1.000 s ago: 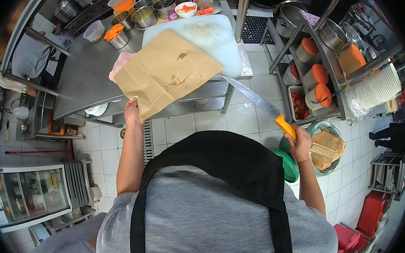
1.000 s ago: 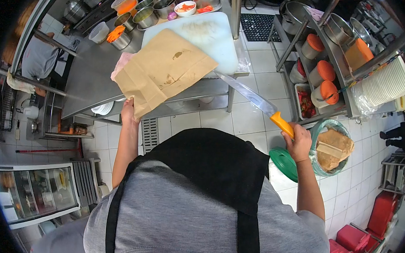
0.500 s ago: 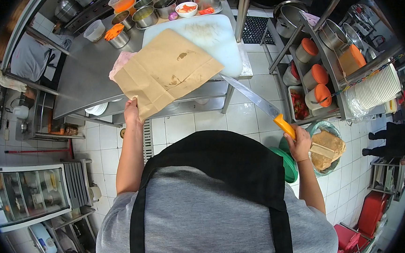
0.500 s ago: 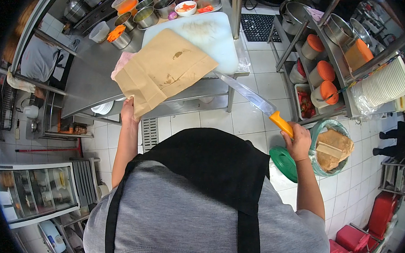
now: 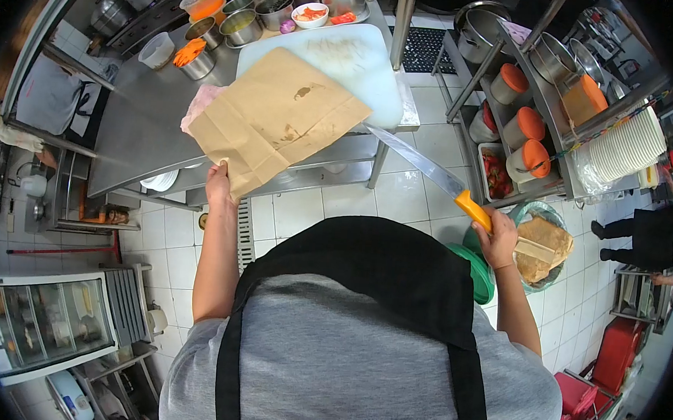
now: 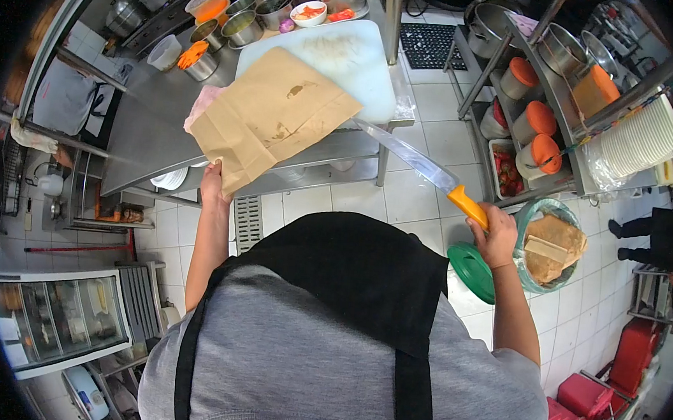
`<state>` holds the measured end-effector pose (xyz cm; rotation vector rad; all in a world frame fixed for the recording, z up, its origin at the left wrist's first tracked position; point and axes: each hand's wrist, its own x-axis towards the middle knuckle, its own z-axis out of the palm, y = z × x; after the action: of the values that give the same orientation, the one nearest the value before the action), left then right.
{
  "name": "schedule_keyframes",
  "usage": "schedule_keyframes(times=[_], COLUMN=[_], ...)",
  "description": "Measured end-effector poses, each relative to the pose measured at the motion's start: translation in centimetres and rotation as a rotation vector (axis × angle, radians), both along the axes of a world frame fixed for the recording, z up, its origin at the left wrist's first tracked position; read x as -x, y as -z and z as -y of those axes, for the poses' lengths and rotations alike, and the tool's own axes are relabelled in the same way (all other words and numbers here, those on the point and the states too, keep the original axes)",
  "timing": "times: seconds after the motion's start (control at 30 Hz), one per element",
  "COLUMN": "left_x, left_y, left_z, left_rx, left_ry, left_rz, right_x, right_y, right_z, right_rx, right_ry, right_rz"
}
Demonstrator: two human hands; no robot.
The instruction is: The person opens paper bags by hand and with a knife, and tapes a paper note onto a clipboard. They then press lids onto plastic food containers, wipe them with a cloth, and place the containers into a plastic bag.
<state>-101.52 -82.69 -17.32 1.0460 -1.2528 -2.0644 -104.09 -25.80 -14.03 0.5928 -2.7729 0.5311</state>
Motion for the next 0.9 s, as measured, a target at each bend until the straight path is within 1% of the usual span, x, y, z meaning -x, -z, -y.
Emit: schedule_keyframes(times=[0.23, 0.33, 0.43, 0.53, 0.6, 0.63, 0.67, 0.7, 0.73, 0.77, 0.83, 0.87, 0.9], left_x=[0.0, -0.2, -0.8, -2.3, -4.7, -5.0, -4.7, -4.5, -3.2, -1.4, 2.0, 3.3, 3.1], left_y=[-0.1, 0.5, 1.2, -0.1, 3.0, 4.3, 5.8, 8.0, 9.0, 7.2, 7.0, 6.7, 5.1], left_z=[-0.1, 0.5, 1.5, 0.4, -0.1, -2.5, -6.1, -8.8, -11.5, -14.7, -16.8, -17.3, -17.0], left_rx=[0.010, 0.014, 0.132, -0.201, -0.422, -0.356, -0.288, -0.442, -0.506, -0.520, -0.557, -0.571, -0.490], left_ry=[-0.014, 0.016, 0.176, 0.171, 0.310, 0.391, 0.469, 0.651, 0.904, 1.016, 0.780, 0.664, 0.489], left_rz=[0.022, -0.005, 0.011, -0.215, -0.431, -0.383, -0.334, -0.219, -0.301, -0.428, -0.346, -0.316, -0.242], right_x=[0.4, 1.0, 1.6, 1.4, 0.9, 0.9, 0.6, 0.7, 0.7, 1.0, 2.0, 2.5, 2.9], right_y=[-0.2, -0.1, 0.4, 1.0, 1.5, 2.5, 2.4, 2.3, 2.4, 2.5, 2.8, 2.5, 2.2], right_z=[0.3, 1.4, 4.3, 7.6, 9.2, 9.5, 10.0, 10.4, 10.4, 10.5, 10.4, 10.3, 10.2], right_rx=[0.014, 0.023, 0.007, -0.013, 0.034, 0.075, 0.092, 0.070, 0.044, 0.033, 0.005, 0.025, 0.045], right_ry=[-0.016, -0.021, -0.025, 0.000, 0.030, 0.026, 0.051, 0.078, 0.104, 0.092, 0.072, 0.064, 0.053], right_rz=[-0.042, -0.059, -0.109, -0.086, -0.064, -0.063, -0.008, 0.095, 0.203, 0.270, 0.403, 0.423, 0.443])
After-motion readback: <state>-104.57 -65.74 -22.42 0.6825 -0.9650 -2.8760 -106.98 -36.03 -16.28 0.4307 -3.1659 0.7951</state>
